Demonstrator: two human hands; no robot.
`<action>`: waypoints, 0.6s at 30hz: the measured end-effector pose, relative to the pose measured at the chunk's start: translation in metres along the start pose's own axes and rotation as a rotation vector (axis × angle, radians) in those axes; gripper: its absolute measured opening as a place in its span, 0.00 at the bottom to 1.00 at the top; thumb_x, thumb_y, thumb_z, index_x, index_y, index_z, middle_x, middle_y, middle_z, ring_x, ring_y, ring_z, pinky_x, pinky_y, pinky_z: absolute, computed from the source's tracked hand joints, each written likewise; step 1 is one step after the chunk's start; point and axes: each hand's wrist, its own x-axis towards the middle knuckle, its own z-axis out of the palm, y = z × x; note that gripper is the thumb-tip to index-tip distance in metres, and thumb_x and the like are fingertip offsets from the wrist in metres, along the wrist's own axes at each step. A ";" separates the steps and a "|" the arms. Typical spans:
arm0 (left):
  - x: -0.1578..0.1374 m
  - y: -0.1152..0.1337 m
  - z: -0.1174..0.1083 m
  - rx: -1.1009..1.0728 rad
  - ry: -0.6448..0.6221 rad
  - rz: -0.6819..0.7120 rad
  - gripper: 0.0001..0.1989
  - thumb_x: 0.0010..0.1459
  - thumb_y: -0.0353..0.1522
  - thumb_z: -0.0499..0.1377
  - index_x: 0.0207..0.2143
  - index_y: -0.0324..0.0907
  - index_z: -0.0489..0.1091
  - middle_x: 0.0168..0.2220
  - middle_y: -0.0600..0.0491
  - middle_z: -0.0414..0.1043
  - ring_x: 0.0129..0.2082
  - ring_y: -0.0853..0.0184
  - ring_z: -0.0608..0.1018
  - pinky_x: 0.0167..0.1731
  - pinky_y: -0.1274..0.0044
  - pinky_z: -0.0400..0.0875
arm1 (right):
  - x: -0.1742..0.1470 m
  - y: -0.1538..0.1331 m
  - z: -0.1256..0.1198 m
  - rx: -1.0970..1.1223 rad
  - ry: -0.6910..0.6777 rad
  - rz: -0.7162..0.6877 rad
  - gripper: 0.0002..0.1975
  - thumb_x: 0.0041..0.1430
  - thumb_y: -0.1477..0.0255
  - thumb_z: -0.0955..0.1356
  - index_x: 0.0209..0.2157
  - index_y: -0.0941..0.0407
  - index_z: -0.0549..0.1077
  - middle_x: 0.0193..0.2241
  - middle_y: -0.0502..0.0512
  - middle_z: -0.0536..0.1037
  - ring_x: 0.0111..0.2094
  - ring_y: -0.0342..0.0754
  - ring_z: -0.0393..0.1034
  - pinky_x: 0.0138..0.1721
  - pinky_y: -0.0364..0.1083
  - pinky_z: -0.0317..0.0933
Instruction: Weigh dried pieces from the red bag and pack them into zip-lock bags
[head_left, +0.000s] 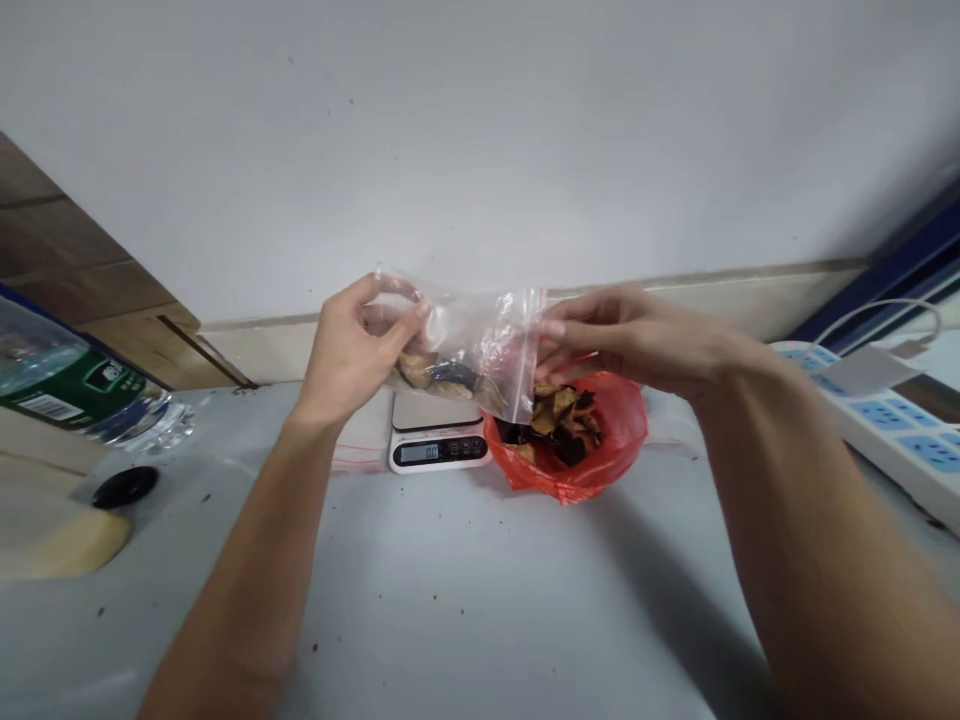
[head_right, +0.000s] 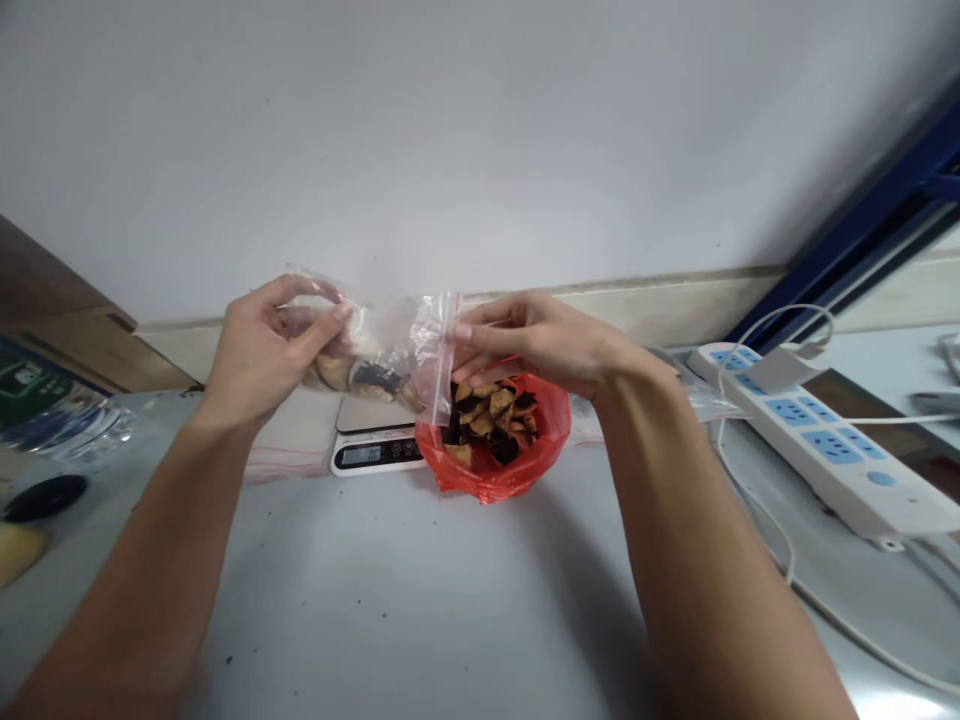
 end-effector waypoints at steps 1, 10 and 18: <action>0.000 -0.001 -0.002 0.007 0.015 -0.009 0.12 0.55 0.38 0.71 0.34 0.44 0.72 0.23 0.57 0.75 0.23 0.66 0.82 0.22 0.80 0.76 | 0.001 -0.001 0.003 -0.046 -0.001 0.005 0.22 0.43 0.51 0.83 0.27 0.54 0.81 0.30 0.56 0.83 0.33 0.50 0.77 0.40 0.49 0.73; -0.001 -0.022 -0.016 0.242 -0.001 -0.111 0.27 0.58 0.37 0.68 0.59 0.46 0.67 0.37 0.52 0.76 0.25 0.65 0.81 0.24 0.75 0.76 | 0.012 0.000 0.025 -0.206 0.091 0.022 0.23 0.38 0.52 0.82 0.19 0.55 0.75 0.21 0.51 0.75 0.24 0.45 0.67 0.26 0.46 0.61; -0.010 -0.006 -0.003 0.340 -0.481 0.044 0.10 0.60 0.39 0.64 0.32 0.42 0.76 0.31 0.53 0.77 0.32 0.65 0.78 0.36 0.73 0.74 | 0.026 0.010 0.044 -0.166 0.072 0.001 0.29 0.33 0.48 0.82 0.16 0.54 0.68 0.15 0.42 0.63 0.20 0.39 0.54 0.26 0.46 0.49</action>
